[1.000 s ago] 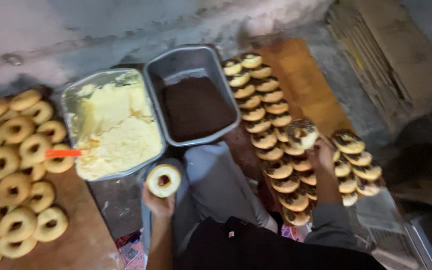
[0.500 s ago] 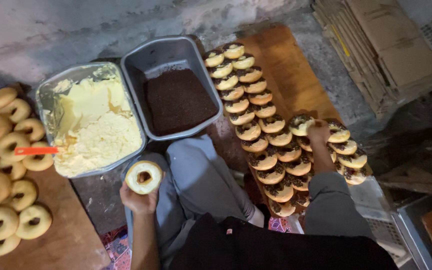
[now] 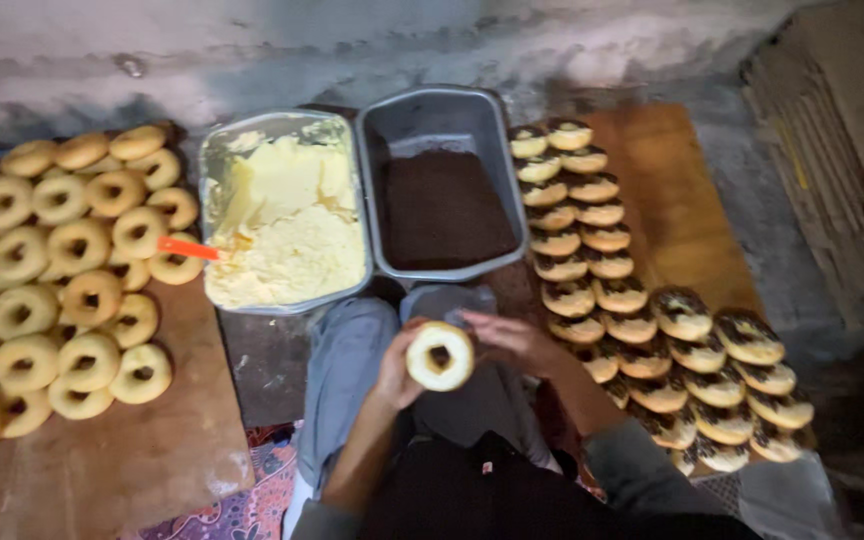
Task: The person repeatedly picks up plain donuts, dips the top into a pale yellow cream, then rolls the cream-coated surface in a dark crumb topping, and places the finished donut on a wooden board. The process is repeated for many donuts.
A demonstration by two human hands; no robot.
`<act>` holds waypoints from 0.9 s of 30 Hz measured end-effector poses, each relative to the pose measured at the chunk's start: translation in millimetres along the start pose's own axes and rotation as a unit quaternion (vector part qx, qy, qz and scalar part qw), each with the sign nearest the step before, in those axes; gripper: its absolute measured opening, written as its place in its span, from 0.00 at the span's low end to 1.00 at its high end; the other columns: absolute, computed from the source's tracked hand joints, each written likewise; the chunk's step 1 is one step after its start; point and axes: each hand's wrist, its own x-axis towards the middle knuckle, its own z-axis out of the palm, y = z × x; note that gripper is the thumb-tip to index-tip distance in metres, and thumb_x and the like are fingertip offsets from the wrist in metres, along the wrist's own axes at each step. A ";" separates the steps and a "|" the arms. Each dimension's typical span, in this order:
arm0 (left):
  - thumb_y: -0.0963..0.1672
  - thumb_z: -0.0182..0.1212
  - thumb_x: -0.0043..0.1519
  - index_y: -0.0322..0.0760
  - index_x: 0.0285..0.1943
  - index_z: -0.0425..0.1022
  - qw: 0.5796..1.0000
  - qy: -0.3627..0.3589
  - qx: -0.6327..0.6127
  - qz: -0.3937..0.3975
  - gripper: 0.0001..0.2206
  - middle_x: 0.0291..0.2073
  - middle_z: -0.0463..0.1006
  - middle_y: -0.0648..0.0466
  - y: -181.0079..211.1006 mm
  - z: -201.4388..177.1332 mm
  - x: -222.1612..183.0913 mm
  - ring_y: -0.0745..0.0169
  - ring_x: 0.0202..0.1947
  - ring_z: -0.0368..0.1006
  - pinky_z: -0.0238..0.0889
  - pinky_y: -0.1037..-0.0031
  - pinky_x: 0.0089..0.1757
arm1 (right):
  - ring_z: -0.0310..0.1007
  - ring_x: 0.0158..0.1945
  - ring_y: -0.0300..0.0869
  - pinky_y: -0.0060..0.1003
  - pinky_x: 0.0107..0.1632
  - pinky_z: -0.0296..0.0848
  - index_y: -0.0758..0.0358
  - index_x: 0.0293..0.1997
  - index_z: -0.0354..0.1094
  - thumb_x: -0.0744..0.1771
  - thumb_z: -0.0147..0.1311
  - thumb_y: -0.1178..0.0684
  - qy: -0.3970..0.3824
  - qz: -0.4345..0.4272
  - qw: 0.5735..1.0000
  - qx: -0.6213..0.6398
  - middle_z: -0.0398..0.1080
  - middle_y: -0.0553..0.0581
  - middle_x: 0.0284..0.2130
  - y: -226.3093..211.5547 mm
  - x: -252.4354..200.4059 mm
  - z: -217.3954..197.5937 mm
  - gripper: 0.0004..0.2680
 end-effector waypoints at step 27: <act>0.54 0.52 0.68 0.49 0.63 0.68 0.994 -0.054 -0.090 0.030 0.18 0.63 0.72 0.40 51.1 -36.6 -13.7 0.46 0.62 0.69 0.60 0.45 0.59 | 0.77 0.48 0.49 0.46 0.55 0.75 0.71 0.59 0.69 0.65 0.50 0.60 0.195 -0.109 0.973 0.058 0.77 0.63 0.46 -73.0 183.9 -42.7 0.15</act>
